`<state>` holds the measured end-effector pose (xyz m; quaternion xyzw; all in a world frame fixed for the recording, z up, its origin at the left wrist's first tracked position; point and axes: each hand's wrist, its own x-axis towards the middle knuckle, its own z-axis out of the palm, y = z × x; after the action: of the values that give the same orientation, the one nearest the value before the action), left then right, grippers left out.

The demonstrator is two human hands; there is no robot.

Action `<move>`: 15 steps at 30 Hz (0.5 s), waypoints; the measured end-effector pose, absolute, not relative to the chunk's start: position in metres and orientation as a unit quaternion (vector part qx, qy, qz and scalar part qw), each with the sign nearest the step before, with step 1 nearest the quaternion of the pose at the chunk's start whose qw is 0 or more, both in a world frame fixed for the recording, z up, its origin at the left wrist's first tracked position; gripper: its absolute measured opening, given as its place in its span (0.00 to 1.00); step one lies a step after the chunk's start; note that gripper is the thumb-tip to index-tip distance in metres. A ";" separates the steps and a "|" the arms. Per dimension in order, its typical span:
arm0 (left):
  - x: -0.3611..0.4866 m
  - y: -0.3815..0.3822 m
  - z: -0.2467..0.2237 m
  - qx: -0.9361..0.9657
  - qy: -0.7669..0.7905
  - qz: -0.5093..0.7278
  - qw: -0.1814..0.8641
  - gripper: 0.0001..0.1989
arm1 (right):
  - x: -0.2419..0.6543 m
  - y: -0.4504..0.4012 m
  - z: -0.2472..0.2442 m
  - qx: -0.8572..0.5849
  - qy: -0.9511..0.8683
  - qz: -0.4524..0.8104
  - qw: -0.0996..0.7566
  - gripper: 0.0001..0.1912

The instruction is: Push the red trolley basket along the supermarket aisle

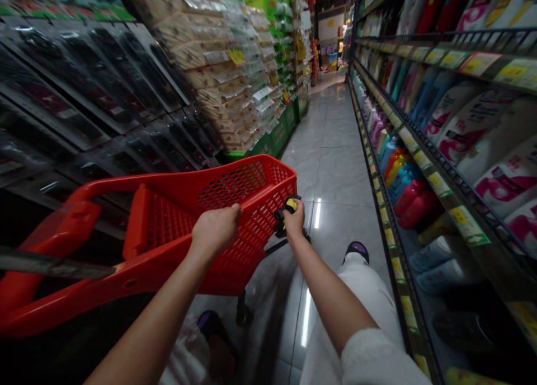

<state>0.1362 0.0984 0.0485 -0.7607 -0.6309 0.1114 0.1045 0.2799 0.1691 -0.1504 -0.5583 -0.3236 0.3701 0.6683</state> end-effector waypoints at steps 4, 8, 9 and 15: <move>0.137 0.100 0.049 -0.764 -0.627 0.106 0.107 0.23 | 0.249 0.145 -0.157 -0.561 -0.371 0.354 0.649 0.20; 0.139 0.101 0.051 -0.760 -0.632 0.110 0.106 0.24 | 0.221 0.112 -0.174 -0.546 -0.407 0.429 0.594 0.18; 0.139 0.102 0.051 -0.758 -0.634 0.112 0.107 0.24 | 0.220 0.109 -0.174 -0.550 -0.387 0.455 0.584 0.17; 0.140 0.102 0.051 -0.753 -0.641 0.111 0.105 0.24 | 0.270 0.152 -0.140 -0.553 -0.263 0.390 0.688 0.22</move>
<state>0.1398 0.1023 0.0505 -0.7526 -0.6406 0.1109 0.1048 0.2699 0.1519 -0.1401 -0.5530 -0.2634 0.3898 0.6877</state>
